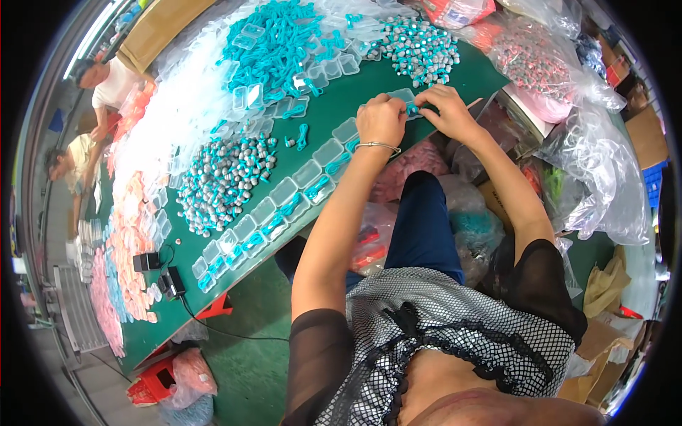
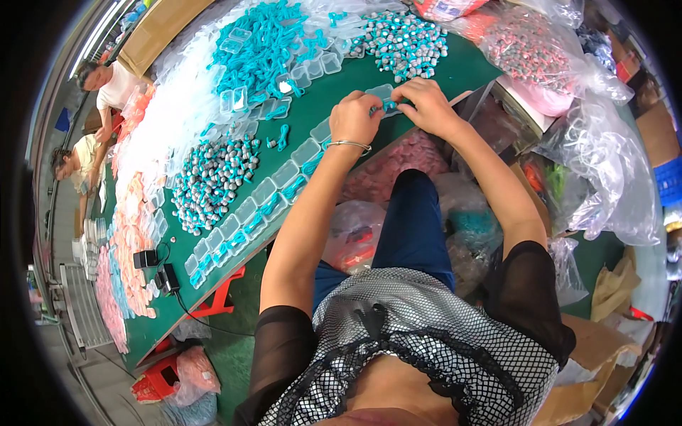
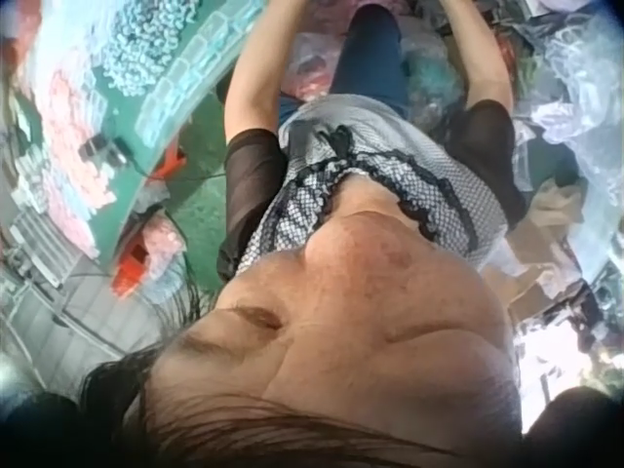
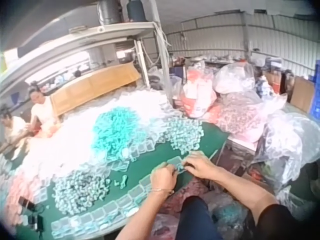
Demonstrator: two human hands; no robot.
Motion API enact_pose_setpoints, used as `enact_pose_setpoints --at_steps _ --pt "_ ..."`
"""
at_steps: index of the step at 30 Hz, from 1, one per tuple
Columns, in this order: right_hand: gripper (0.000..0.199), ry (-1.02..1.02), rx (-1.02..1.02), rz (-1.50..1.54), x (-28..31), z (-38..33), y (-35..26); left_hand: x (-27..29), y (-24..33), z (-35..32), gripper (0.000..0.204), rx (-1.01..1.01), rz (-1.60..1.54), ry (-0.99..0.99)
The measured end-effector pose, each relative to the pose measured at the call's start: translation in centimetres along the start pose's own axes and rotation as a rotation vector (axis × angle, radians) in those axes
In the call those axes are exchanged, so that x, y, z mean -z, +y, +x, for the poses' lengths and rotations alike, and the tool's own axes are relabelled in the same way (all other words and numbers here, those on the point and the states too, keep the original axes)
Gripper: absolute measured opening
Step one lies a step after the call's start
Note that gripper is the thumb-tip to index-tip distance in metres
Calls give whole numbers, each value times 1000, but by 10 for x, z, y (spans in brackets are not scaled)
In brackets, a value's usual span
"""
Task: Sorting and placing small turquoise items into individual clear plastic containers on a production line.
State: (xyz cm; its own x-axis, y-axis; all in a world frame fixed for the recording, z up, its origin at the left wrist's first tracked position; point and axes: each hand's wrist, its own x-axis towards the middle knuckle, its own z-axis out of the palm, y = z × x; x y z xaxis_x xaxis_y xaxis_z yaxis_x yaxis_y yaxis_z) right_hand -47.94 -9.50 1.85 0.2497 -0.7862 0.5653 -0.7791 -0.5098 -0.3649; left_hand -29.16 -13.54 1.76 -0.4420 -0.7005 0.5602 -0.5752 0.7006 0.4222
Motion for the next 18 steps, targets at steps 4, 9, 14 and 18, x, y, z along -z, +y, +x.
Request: enact_pose_setpoints --at_steps 4,9,14,18 --pt "20 -32 45 -49 -5 -3 0 -16 -3 3 10 20 55 -9" --pt "16 -7 46 7 -6 -5 4 -14 -4 4 8 6 146 -101" --pt "14 25 27 -13 -9 -2 7 -14 -2 11 7 71 193 -157" --pt "14 -2 32 -30 -8 0 10 -14 2 18 10 146 143 -195"
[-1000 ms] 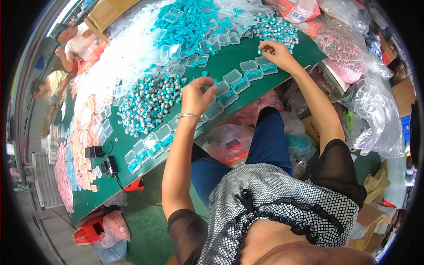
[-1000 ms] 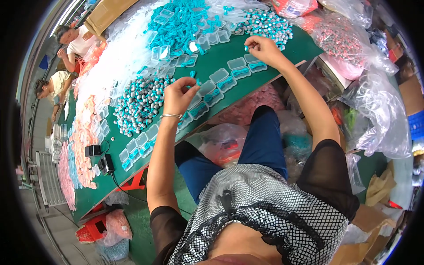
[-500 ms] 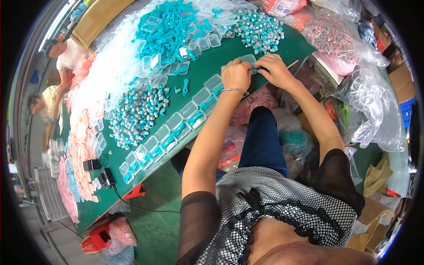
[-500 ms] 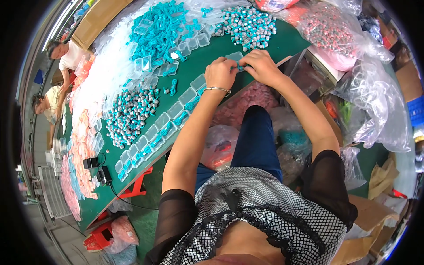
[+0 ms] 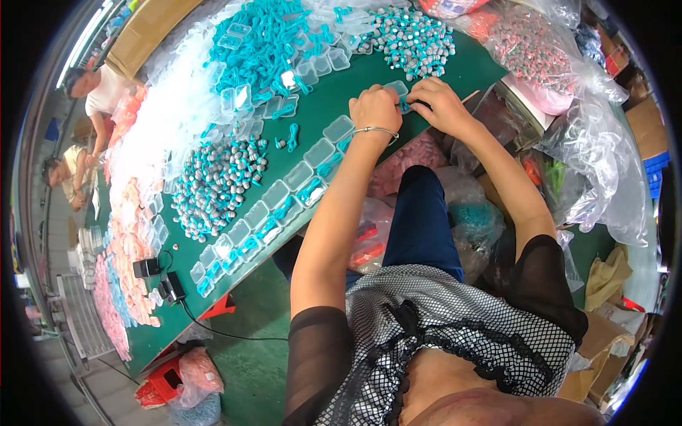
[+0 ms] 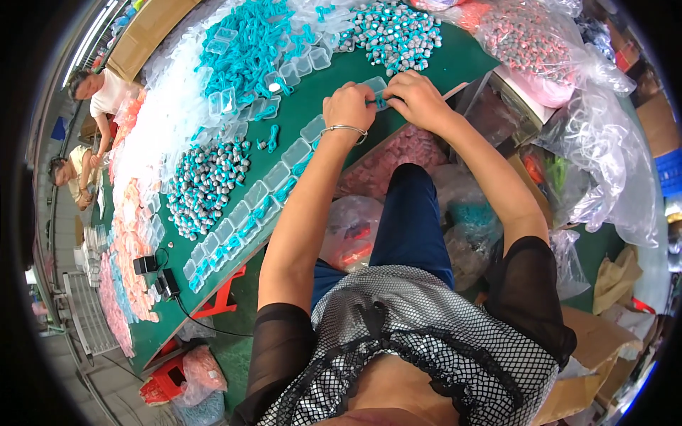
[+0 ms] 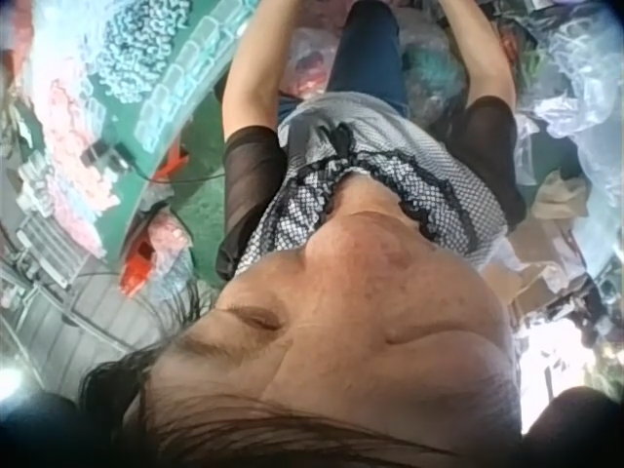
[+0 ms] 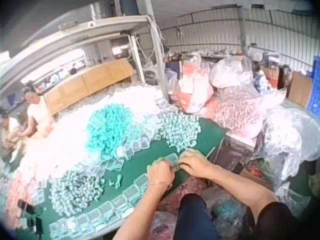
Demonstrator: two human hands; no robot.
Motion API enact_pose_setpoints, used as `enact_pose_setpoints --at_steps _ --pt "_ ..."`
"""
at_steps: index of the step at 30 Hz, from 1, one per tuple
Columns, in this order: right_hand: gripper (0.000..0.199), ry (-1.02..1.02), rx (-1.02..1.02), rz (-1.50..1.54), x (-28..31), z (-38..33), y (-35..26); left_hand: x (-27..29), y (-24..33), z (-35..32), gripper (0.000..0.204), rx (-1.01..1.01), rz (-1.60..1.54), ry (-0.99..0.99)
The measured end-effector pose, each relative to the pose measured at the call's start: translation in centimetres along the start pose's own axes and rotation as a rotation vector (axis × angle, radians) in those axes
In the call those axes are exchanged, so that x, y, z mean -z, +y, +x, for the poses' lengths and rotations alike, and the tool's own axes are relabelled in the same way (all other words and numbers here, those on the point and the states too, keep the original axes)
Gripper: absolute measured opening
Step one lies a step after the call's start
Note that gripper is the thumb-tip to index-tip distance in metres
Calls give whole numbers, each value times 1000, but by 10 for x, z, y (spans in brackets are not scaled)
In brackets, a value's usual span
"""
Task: Sorting and placing small turquoise items into individual clear plastic containers on a production line.
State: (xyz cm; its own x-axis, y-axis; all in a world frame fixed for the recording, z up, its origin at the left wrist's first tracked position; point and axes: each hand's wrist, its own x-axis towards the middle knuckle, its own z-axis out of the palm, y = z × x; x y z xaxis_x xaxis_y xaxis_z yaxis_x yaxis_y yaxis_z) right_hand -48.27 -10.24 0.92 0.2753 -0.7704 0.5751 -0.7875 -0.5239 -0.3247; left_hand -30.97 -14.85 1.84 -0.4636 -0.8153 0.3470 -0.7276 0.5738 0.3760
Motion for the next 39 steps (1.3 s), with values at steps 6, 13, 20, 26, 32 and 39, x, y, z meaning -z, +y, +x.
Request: enact_pose_setpoints --at_steps 6,13,20,26,32,39 --pt "10 -59 3 -76 11 10 -7 5 -1 0 15 19 -17 -87" --pt "11 -6 -191 -165 13 44 23 16 -6 -9 18 -8 -167 29" --pt "23 -227 -269 -677 -13 58 23 78 -53 -55 18 -5 -138 55" --pt "11 -230 -299 -696 -14 61 27 138 -153 -102 21 280 -169 147" --pt "10 -126 -305 -399 -11 53 34 144 -182 -113 19 362 127 107" --pt "12 4 -300 9 -2 47 29 114 -163 -94 17 415 587 -3"
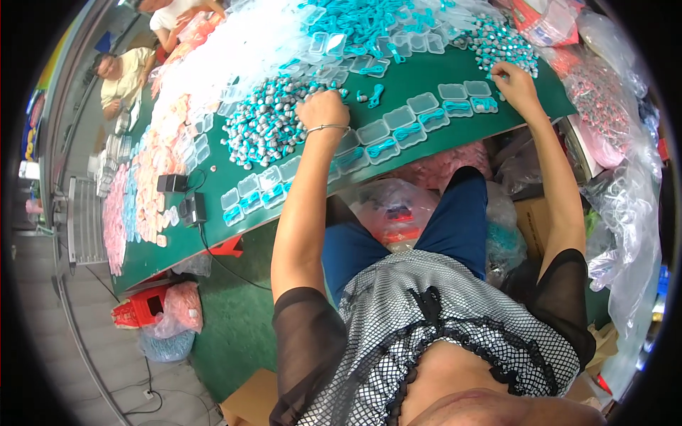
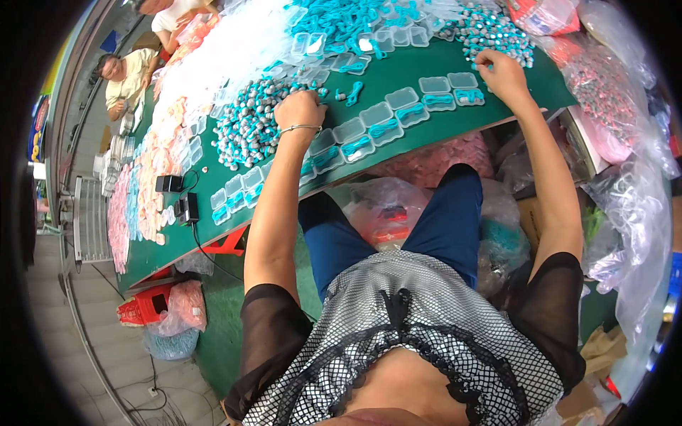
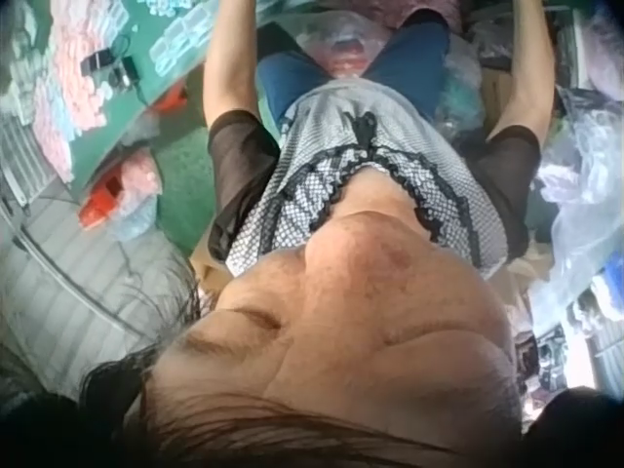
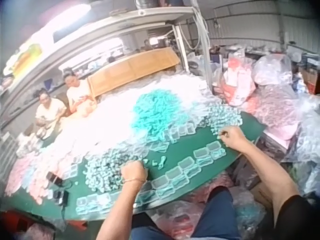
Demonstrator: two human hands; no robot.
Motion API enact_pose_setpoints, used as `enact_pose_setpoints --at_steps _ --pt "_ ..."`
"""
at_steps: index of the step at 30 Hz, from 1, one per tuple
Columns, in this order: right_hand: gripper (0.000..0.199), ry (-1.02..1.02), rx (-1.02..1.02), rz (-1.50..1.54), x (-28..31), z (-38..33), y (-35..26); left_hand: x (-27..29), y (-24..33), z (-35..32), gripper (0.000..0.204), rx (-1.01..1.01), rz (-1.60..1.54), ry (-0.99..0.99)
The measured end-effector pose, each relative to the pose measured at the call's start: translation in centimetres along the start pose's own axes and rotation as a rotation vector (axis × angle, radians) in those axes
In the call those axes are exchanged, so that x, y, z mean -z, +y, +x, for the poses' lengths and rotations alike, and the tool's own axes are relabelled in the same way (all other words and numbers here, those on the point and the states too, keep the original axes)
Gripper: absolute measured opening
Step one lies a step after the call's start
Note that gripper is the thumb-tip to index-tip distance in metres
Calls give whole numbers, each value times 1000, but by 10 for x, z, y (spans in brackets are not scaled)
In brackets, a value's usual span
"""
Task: Sorting and placing small turquoise items into individual clear plastic containers on a production line.
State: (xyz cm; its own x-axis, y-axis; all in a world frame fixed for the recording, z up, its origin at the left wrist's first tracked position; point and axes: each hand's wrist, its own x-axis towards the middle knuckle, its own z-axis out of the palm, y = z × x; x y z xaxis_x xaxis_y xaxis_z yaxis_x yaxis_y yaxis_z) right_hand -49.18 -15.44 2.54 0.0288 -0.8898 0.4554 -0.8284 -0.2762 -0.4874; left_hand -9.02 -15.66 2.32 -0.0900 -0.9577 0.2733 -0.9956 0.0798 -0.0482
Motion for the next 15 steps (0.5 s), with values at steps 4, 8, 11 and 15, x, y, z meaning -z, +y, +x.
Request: enact_pose_setpoints --at_steps 4,8,11,15 --pt "14 25 -17 342 -4 -8 -8 7 6 -12 18 -154 50 89" --pt "14 7 68 394 -6 -18 -25 3 -2 -14 10 -212 -68 62" --pt "13 -32 74 403 -1 -31 -43 -2 -3 -11 11 -236 -99 74" --pt "13 -26 211 331 -5 -43 -48 9 11 -7 10 -288 -205 167"
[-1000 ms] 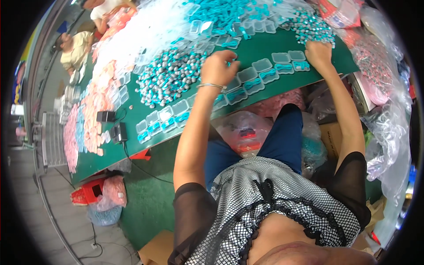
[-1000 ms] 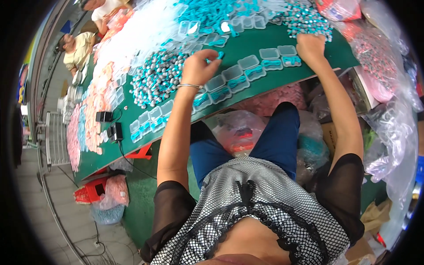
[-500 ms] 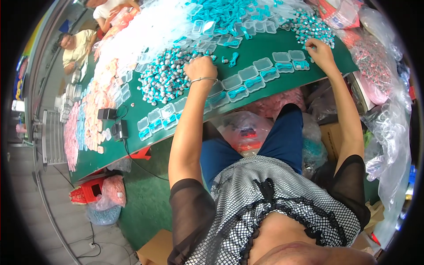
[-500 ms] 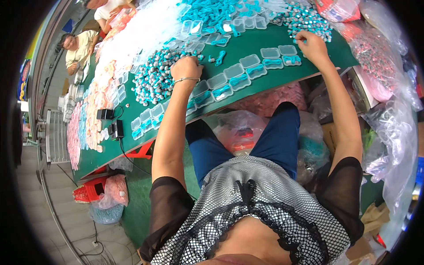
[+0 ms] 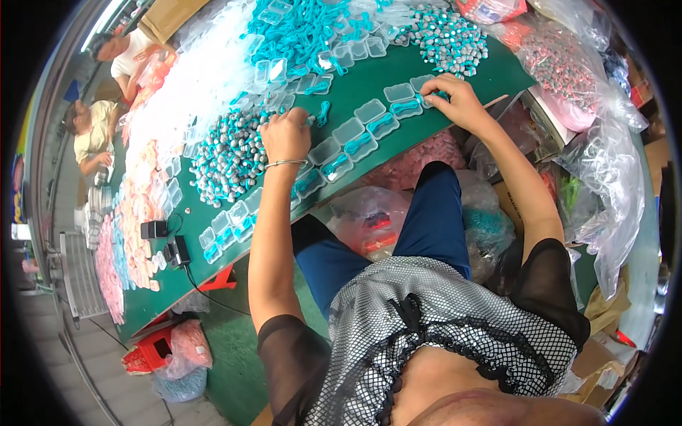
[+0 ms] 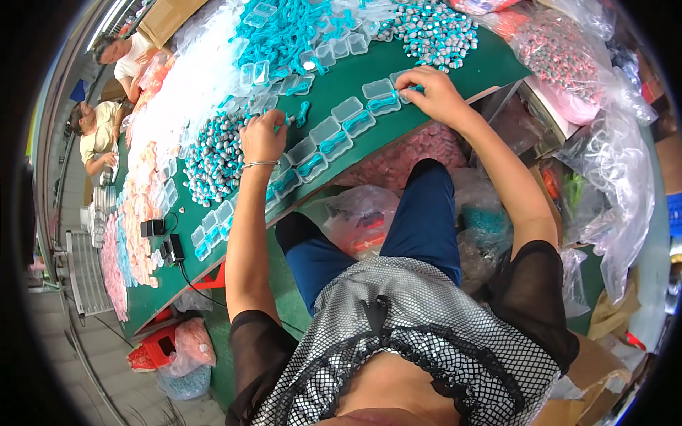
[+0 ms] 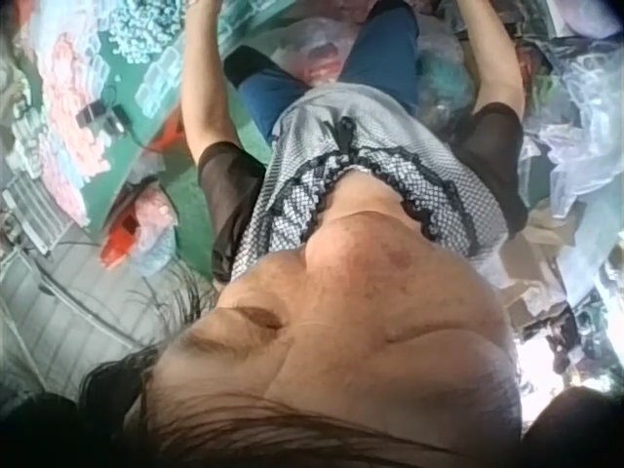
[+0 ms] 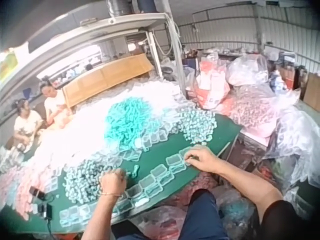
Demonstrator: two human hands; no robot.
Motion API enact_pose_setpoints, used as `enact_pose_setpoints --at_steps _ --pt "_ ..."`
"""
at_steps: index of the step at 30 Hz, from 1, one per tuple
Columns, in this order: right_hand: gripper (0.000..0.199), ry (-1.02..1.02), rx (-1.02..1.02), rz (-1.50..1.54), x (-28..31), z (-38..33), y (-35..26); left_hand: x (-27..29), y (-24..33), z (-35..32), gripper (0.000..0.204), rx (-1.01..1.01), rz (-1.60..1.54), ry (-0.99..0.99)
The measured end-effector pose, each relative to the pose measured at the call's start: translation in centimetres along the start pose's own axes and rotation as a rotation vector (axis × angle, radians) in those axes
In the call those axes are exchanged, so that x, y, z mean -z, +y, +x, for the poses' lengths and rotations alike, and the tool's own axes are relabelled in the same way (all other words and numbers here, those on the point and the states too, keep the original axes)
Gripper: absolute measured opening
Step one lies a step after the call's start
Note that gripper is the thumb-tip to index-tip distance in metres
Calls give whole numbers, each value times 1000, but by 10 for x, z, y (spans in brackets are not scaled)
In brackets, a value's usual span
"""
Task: Sorting and placing small turquoise items into individual clear plastic containers on a production line.
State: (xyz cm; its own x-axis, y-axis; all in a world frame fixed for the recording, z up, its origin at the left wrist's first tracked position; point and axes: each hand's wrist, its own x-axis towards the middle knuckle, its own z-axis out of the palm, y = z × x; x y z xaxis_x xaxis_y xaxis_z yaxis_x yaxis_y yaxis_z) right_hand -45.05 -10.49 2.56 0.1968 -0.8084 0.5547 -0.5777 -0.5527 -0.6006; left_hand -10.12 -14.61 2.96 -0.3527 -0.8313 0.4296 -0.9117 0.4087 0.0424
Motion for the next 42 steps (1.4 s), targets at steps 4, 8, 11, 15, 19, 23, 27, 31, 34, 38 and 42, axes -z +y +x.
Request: enact_pose_setpoints --at_steps 4,8,11,15,19,23,27,31,34,38,42 --pt "12 -43 140 -93 -14 -6 5 -2 54 20 18 -160 -515 136" --pt "11 -24 111 -207 -22 -11 5 -19 110 37 16 -309 -482 141" --pt "11 0 111 -235 -25 -12 4 -31 127 44 15 -343 -456 105" --pt "10 6 159 -286 -28 -13 3 -43 130 43 7 -334 -439 19" --pt "8 19 149 -348 -27 -13 -1 -45 130 44 7 -280 -469 -38" --pt "9 18 126 -349 -27 -13 -1 -41 134 43 4 -252 -465 1" --pt "9 2 110 -386 -28 -11 -2 -42 133 43 4 -204 -382 -50" --pt "9 -39 29 -324 -28 -10 2 -42 134 43 4 -198 -392 -62" --pt "10 -27 23 -336 -28 -9 2 -40 133 44 5 -189 -376 -79" --pt "10 23 17 -327 -25 -9 -1 -34 133 43 16 -165 -364 -108" --pt "10 4 35 -363 -25 -10 -7 -33 133 41 19 -184 -417 -57"
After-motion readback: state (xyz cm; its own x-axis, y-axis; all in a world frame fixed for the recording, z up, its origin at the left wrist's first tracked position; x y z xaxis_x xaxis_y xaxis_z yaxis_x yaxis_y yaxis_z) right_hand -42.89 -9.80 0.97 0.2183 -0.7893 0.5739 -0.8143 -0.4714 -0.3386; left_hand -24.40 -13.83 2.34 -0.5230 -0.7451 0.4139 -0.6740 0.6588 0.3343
